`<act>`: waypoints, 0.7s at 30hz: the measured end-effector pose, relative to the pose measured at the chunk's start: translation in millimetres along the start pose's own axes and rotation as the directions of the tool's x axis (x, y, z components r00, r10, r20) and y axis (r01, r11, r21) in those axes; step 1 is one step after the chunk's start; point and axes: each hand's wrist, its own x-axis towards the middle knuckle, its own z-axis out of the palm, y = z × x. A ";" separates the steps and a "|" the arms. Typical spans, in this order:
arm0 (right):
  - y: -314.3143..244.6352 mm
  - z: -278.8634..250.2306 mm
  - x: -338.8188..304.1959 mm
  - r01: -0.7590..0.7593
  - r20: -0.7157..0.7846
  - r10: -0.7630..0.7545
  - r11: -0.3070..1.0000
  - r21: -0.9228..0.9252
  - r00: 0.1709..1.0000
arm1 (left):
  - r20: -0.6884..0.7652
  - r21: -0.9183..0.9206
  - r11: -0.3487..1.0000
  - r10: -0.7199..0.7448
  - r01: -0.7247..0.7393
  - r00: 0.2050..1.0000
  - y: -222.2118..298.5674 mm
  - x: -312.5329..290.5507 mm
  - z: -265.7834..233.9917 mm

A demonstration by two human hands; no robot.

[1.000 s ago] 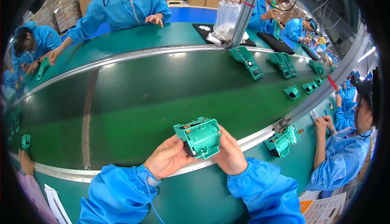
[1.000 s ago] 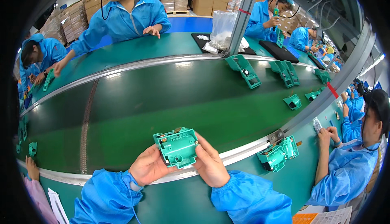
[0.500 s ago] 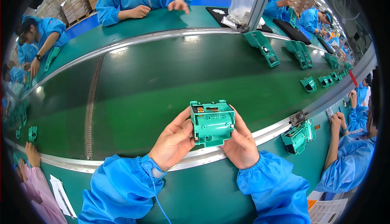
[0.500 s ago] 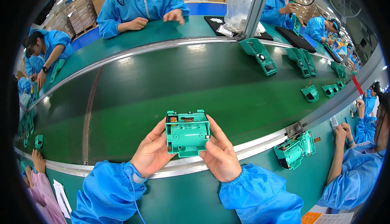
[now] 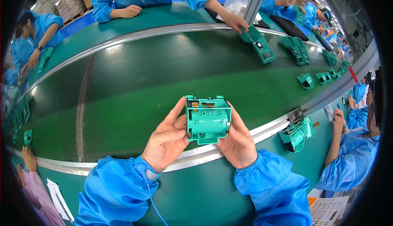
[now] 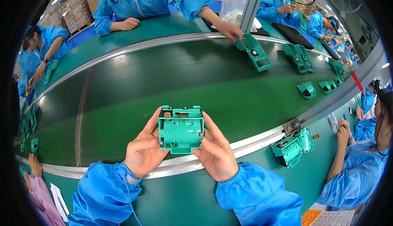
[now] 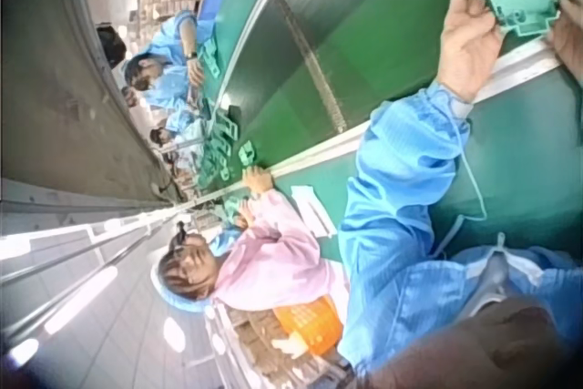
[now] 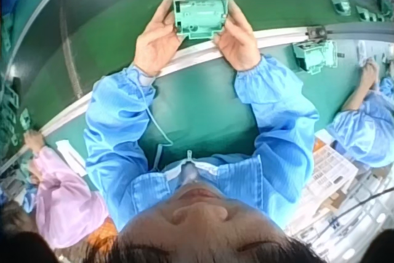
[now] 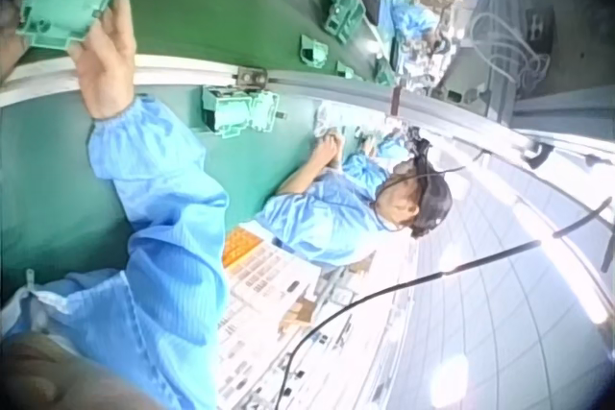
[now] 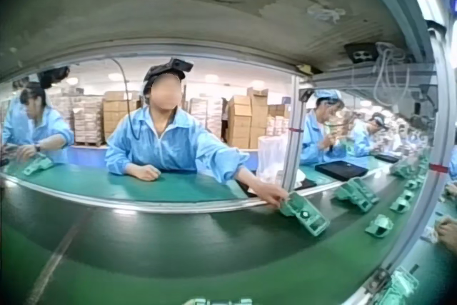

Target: The person assembles electronic components by hand, fitting internal circuitry and ribbon cables into a green component housing.

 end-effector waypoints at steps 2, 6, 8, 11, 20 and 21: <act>0.5 1.5 -0.1 0.000 0.015 0.000 1.000 0.001 1.000 | -0.016 0.024 1.000 -0.001 0.002 1.000 2.1 -2.0 3.8; 1.0 1.6 1.0 0.016 0.015 -0.015 1.000 -0.024 1.000 | -0.027 0.046 0.999 -0.015 0.016 1.000 2.5 -2.1 2.6; 1.6 0.8 0.6 0.022 0.015 -0.022 1.000 -0.022 1.000 | -0.024 0.048 0.999 -0.012 0.013 1.000 2.0 -1.8 2.8; 2.5 2.1 0.7 0.026 0.019 -0.025 1.000 -0.013 1.000 | -0.028 0.057 0.998 -0.001 0.003 1.000 2.5 -3.4 2.6; 3.8 0.8 -0.8 0.050 0.039 -0.048 0.997 -0.059 0.998 | -0.043 0.078 0.997 0.011 -0.007 0.999 0.1 -3.1 -2.1; 3.8 3.0 -0.9 0.044 0.045 -0.041 0.997 -0.066 0.998 | -0.056 0.086 0.996 0.020 -0.015 0.998 1.1 -5.3 -1.1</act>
